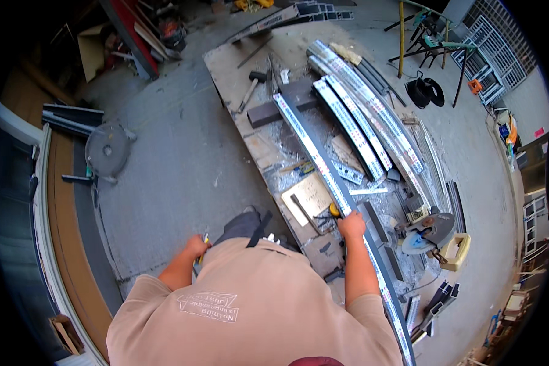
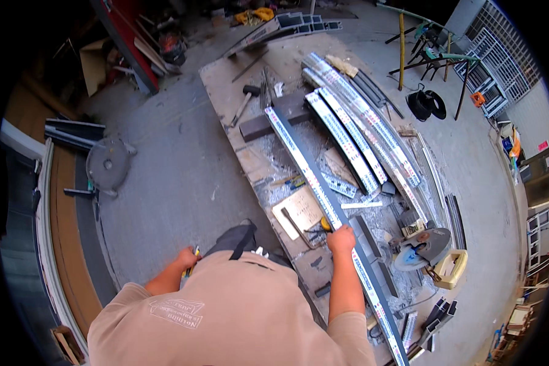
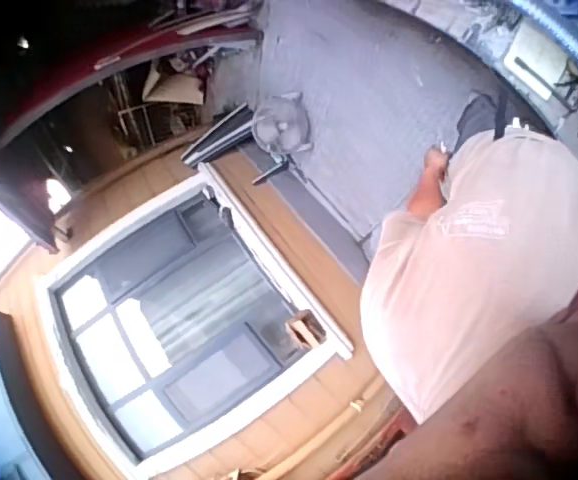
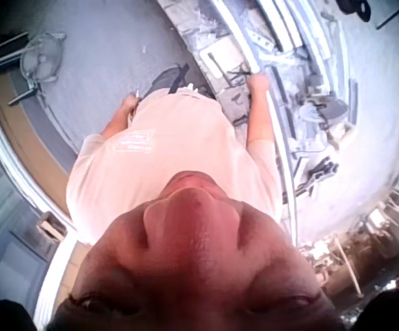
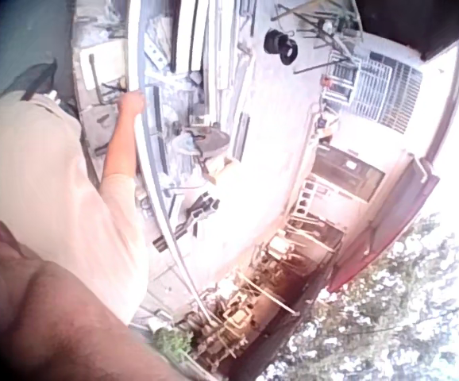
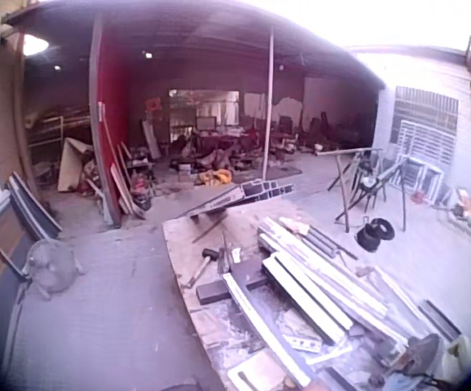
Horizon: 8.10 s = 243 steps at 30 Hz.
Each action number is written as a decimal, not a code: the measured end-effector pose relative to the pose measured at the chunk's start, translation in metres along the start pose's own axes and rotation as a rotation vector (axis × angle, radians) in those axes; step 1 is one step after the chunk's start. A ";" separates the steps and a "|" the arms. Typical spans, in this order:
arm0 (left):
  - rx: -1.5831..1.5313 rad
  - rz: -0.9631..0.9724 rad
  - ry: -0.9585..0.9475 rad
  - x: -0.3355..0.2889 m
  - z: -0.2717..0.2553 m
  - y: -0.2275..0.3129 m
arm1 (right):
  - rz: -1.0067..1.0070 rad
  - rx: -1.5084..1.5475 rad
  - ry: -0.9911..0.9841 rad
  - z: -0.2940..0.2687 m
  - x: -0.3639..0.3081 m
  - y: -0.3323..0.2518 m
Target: The person peels protective wrapping off metal profiles using a utility knife, places a curved profile onto the workbench, and measures and marks it using a tape measure and the utility knife.
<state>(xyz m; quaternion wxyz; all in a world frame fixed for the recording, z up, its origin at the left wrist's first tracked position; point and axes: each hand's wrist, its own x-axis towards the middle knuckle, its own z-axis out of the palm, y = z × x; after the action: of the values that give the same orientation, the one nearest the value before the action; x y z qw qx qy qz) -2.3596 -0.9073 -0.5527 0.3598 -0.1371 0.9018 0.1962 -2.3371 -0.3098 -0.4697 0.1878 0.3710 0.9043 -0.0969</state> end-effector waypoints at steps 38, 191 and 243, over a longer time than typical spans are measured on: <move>0.057 0.558 -0.232 0.222 -0.023 0.385 | 0.078 -0.038 -0.179 -0.020 0.001 -0.004; 0.290 1.098 0.373 -0.019 -0.280 0.380 | -0.327 0.465 0.448 -0.136 -0.167 -0.199; -0.214 1.416 0.198 -0.020 -0.253 0.324 | -0.221 0.427 0.369 -0.120 -0.169 -0.204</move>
<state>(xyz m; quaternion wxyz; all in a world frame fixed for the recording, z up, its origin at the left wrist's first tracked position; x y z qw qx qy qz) -2.6220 -0.7326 -0.2884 0.0479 0.4285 0.7785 0.4561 -2.4029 -0.5230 -0.2839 -0.0738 0.3128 0.9172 -0.2356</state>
